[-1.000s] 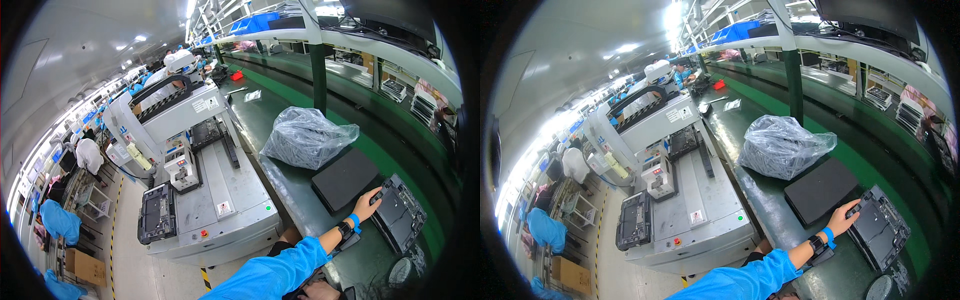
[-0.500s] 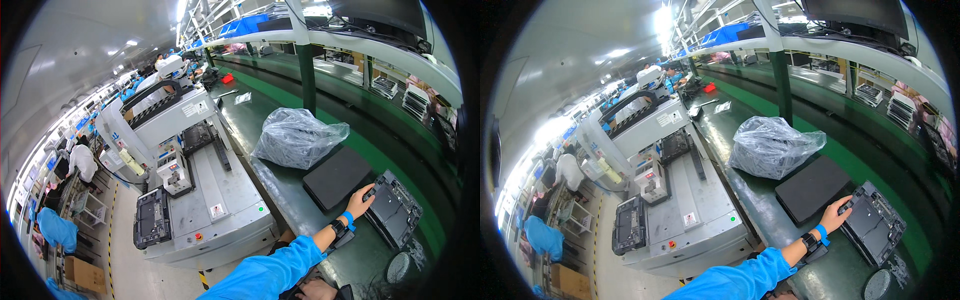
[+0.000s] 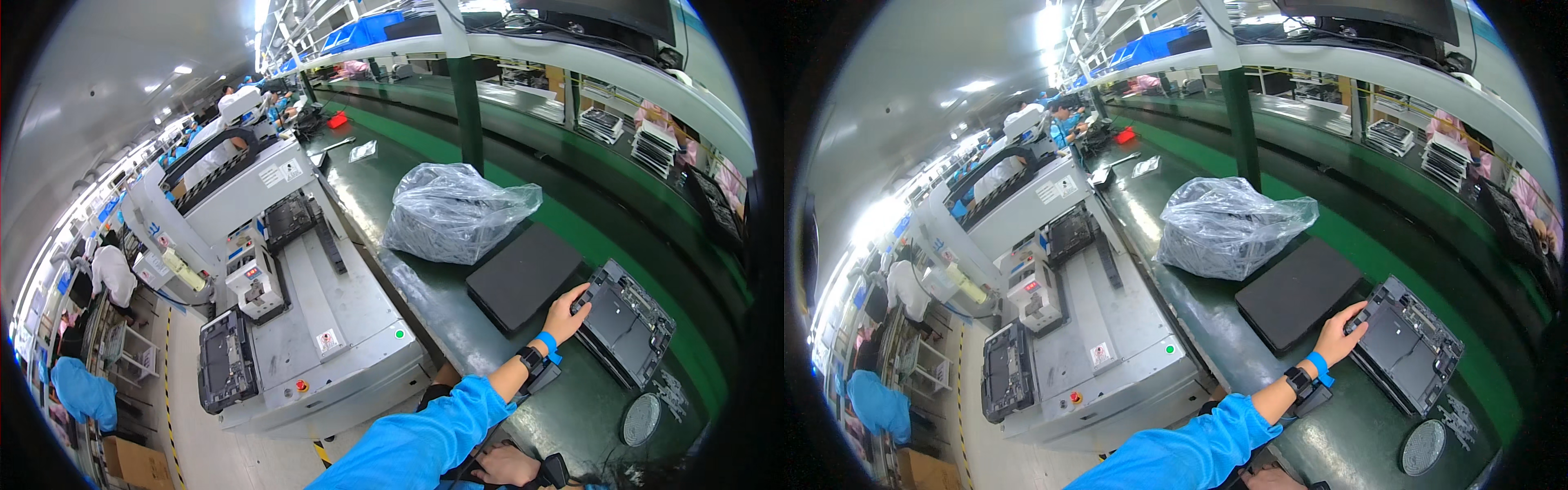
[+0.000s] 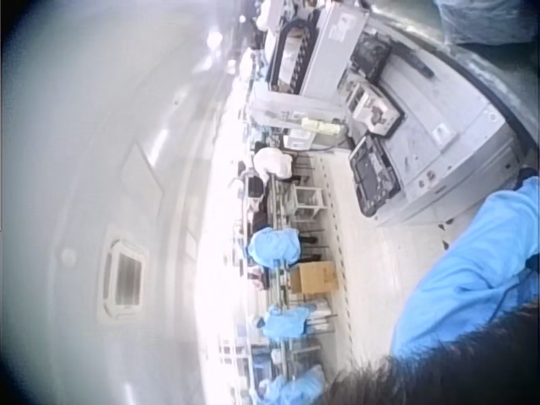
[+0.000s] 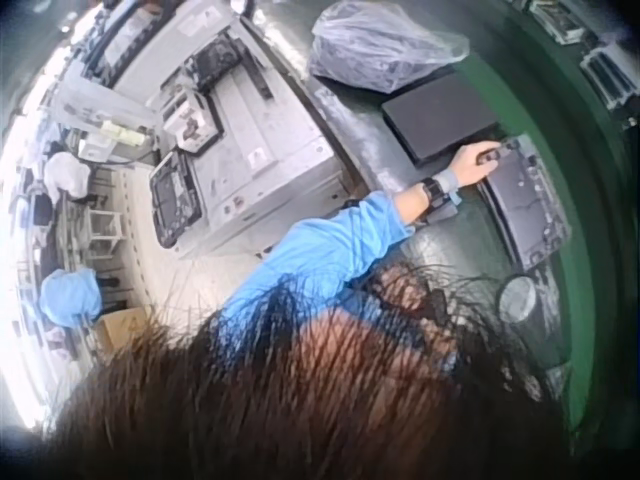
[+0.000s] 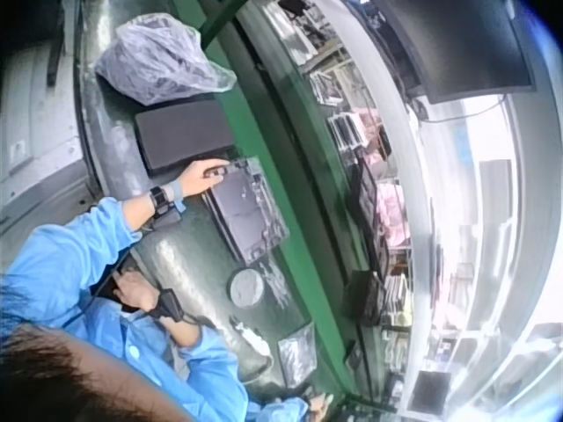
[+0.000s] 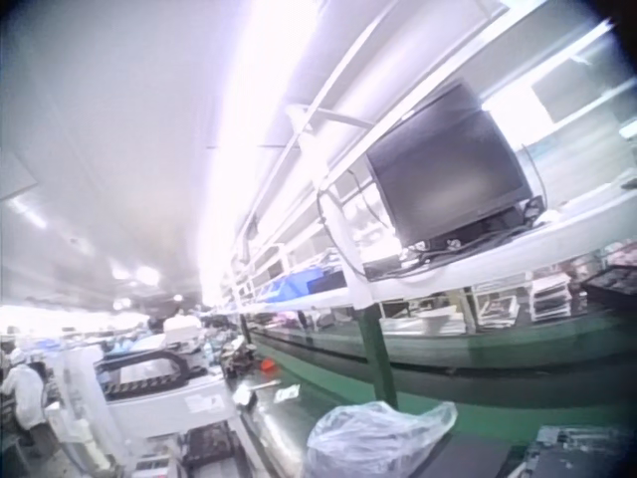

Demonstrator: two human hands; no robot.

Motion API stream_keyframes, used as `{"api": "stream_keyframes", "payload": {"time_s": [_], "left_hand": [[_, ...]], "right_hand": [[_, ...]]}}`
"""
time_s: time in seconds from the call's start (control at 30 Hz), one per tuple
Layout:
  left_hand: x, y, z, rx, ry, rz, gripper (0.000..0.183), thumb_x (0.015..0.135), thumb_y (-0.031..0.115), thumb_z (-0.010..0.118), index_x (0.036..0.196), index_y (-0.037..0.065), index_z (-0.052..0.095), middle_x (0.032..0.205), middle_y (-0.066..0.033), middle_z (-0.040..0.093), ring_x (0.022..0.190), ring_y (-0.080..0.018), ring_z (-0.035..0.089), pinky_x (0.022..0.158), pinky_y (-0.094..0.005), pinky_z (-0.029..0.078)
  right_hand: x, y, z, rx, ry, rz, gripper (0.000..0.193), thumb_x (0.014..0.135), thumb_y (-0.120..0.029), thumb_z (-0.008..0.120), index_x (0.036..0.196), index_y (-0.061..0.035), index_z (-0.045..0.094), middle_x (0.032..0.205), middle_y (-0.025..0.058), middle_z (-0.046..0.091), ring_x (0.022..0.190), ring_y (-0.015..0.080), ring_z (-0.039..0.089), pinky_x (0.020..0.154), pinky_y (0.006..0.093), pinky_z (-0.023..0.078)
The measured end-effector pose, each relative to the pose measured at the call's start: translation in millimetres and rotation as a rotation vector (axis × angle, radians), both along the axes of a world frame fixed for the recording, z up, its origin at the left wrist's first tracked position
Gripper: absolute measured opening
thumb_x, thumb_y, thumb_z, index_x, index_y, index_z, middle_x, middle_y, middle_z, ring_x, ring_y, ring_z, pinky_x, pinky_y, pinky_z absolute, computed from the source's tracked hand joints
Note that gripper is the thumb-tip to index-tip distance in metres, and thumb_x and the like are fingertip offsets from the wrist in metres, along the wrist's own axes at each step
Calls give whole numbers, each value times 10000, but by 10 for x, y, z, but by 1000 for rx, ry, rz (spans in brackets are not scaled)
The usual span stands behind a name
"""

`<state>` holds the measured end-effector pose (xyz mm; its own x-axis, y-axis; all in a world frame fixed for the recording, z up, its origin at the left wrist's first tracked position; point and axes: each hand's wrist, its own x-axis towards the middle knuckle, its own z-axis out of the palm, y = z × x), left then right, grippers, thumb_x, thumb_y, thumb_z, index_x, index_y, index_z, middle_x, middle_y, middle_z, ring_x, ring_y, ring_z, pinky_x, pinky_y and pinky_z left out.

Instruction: Assembling the internal components of a tablet device and securing parts with an electric screwdriver.

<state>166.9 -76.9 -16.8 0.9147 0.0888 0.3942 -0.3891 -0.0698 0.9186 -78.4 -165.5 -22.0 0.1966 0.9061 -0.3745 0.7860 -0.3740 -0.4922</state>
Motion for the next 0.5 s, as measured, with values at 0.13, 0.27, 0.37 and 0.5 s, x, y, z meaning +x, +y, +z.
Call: {"api": "stream_keyframes", "payload": {"time_s": [0.13, 0.27, 0.37, 0.5], "left_hand": [[23, -89, -26, 42, -59, 2, 455, 868, 168, 684, 1296, 38, 602, 1275, -173, 643, 1166, -297, 632, 987, -374, 485], [-92, 27, 261, 102, 70, 16, 382, 867, 167, 678, 1223, 31, 653, 1216, -162, 675, 1127, -276, 645, 983, -376, 487], [-50, 158, 230, 133, 57, 50, 364, 885, 78, 651, 1235, -19, 634, 1241, -153, 662, 1165, -245, 616, 1019, -368, 459], [6, 156, 101, -56, 72, -54, 391, 931, 63, 624, 1298, -61, 571, 1258, -154, 638, 1163, -220, 597, 1019, -341, 447]], "right_hand": [[1, -38, -27, -12, 65, 10, 608, 934, -368, 557, 1399, 7, 447, 962, 281, 667, 933, 455, 631, 865, 486, 508], [-143, -79, -529, 124, 34, -48, 569, 899, -343, 615, 1328, 13, 497, 945, 231, 656, 901, 394, 643, 815, 476, 521], [-212, 101, -448, 162, -118, -110, 410, 888, -247, 665, 1222, -22, 587, 926, 169, 660, 967, 337, 641, 855, 441, 516], [-137, 169, -469, 212, -123, -112, 224, 878, -190, 606, 1040, -37, 590, 846, 145, 635, 806, 276, 589, 731, 412, 493]]}}
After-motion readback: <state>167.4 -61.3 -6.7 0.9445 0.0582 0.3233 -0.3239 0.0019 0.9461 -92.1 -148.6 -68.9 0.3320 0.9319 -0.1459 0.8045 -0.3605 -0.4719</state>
